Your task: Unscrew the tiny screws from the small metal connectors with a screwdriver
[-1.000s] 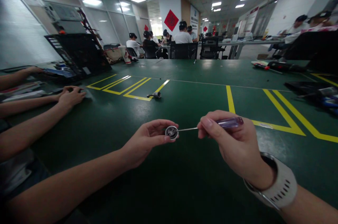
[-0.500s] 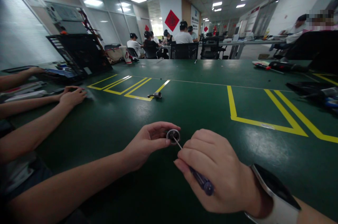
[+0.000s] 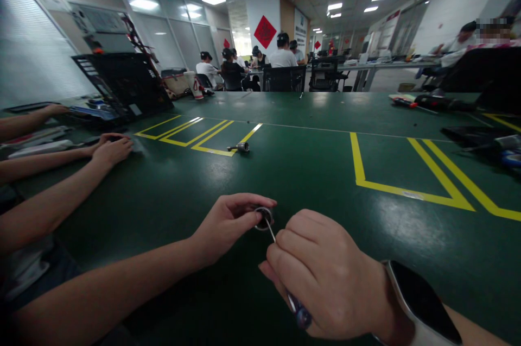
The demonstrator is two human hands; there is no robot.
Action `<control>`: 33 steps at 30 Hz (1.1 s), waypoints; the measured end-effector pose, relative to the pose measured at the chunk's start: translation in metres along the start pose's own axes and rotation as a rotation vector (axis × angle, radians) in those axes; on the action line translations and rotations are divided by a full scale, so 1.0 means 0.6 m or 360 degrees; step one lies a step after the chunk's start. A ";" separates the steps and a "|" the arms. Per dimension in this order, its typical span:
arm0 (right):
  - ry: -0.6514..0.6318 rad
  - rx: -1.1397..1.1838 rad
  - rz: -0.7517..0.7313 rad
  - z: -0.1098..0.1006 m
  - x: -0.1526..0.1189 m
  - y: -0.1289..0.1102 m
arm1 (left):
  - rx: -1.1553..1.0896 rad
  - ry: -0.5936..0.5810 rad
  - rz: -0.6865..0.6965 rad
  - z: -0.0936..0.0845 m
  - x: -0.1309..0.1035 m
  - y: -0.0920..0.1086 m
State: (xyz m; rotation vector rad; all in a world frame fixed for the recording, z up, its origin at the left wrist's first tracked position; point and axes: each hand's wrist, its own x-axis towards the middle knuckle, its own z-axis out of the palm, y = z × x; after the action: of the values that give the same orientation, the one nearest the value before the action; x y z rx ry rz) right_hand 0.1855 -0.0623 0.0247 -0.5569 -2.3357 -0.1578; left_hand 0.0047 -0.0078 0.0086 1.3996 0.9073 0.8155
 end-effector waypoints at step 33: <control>0.0235 -0.0207 -0.0007 0.013 -0.018 0.016 | 0.0244 0.0123 0.0199 -0.023 0.034 -0.032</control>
State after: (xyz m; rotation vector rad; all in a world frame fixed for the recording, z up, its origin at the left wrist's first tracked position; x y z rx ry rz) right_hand 0.1918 -0.0557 0.0111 -0.5838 -2.1941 -0.3434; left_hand 0.0008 0.0162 -0.0113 1.5798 0.9652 0.9147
